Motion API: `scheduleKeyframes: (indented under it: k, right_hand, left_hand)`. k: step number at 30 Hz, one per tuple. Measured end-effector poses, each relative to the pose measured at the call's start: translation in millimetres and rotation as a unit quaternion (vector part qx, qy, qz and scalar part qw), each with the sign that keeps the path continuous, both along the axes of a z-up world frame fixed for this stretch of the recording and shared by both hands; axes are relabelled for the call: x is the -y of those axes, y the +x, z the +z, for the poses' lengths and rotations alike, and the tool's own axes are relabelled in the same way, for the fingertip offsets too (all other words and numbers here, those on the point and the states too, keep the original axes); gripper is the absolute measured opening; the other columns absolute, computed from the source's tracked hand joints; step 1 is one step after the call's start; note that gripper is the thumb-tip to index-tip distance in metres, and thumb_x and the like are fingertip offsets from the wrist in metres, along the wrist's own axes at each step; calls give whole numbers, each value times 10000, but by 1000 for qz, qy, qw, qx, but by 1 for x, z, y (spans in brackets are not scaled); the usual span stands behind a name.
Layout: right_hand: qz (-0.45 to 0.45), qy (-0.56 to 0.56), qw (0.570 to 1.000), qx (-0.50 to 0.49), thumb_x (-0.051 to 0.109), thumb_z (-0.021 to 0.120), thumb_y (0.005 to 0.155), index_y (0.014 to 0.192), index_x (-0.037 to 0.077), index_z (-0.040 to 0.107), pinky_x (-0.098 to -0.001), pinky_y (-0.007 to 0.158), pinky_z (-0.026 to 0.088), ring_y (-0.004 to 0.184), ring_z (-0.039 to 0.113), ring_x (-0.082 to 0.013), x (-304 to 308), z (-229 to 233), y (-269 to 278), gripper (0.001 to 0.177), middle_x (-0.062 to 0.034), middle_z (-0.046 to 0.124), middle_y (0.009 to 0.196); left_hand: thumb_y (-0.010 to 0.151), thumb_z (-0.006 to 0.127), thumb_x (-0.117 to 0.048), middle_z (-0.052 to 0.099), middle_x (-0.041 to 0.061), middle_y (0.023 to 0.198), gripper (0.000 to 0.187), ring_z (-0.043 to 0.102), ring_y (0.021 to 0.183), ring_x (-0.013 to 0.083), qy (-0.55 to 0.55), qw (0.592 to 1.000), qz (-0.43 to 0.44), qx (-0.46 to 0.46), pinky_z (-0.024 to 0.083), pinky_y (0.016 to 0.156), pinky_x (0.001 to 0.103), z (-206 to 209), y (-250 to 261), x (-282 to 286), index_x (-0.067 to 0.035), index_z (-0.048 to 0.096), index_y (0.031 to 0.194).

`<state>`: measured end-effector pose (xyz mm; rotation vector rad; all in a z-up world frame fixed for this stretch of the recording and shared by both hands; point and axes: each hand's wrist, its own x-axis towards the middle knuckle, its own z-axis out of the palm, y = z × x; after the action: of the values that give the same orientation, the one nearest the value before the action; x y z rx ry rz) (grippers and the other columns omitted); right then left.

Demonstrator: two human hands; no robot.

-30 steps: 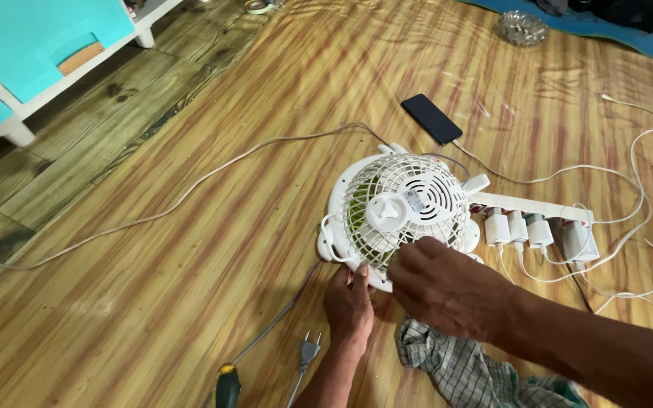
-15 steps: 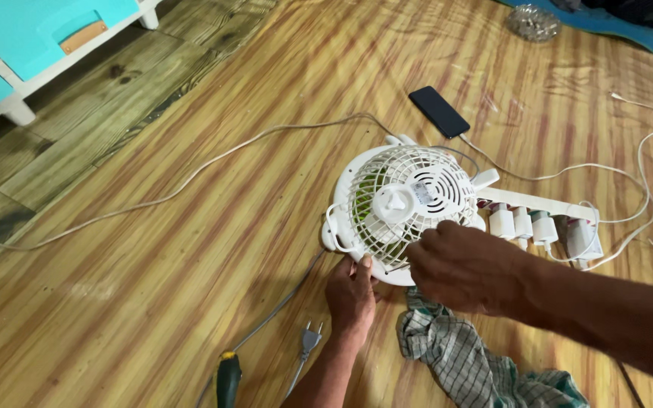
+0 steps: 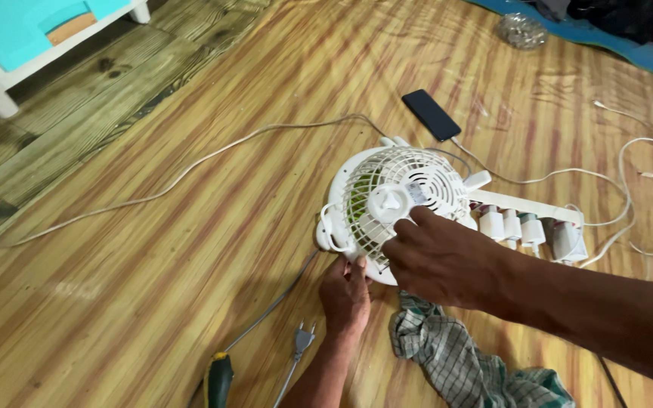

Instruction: The person uses a screwdriver to remove screws from the front grille of a small white electric fan, then removes the grille and wipes the fan blades and housing with a cloth.

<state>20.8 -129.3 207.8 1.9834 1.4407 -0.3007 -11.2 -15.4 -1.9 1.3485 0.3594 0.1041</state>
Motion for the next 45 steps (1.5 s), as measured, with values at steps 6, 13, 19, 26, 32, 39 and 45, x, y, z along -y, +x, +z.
scheduleKeyframes:
  k: [6,13,19,26,32,39,45]
  right_hand:
    - [-224,126,961,-104,79,642,845,881,56,730,-450,739,589,814,682,-325,-1,-13,20,98,-168,662,901]
    - [-105,195,968,-119,185,689,728,1024,-31,639,-456,760,540,884,625,-351,13,-11,31,370,-170,585,991]
    - [-112,133,980,-98,210,663,852,944,-7,625,-433,793,550,907,632,-332,8,2,25,238,-154,582,948]
    - [-126,177,969,-121,216,676,803,1016,3,610,-472,770,519,937,606,-376,19,12,19,308,-174,575,1005]
    - [-110,150,975,-121,179,665,852,961,-14,619,-433,816,533,938,594,-330,20,3,18,226,-159,558,984]
    - [-216,174,947,-162,204,788,715,1072,17,648,-450,793,529,923,586,-343,13,8,14,427,-157,571,1030]
    - [-120,237,951,-155,64,636,804,928,-67,598,-436,754,501,861,553,-340,15,11,7,184,-185,549,891]
  left_hand:
    - [1004,610,-234,755,80,842,258,681,693,135,-8,999,-8,-40,562,610,290,5,-3,-1,-7,727,1049]
    - [992,608,-234,734,81,823,254,630,629,147,-43,997,-8,-59,497,475,305,14,-7,-3,-11,720,1039]
    - [1008,613,-253,746,64,823,269,648,660,125,-10,1000,3,-1,520,536,269,2,-4,-1,-15,730,1054]
    - [975,610,-289,735,49,831,292,668,664,133,-48,996,-13,-69,514,475,295,14,-4,-2,-38,720,1076]
    - [985,612,-288,738,56,846,312,667,677,126,-38,998,-19,-55,525,481,292,8,-5,-1,-9,721,1072]
    - [980,598,-285,750,47,870,312,693,680,124,-13,998,-13,-63,540,504,293,13,-4,-2,-36,714,1129]
    - [990,596,-270,743,49,870,301,663,679,114,-43,998,-13,-50,541,552,287,18,-5,-2,-37,723,1134]
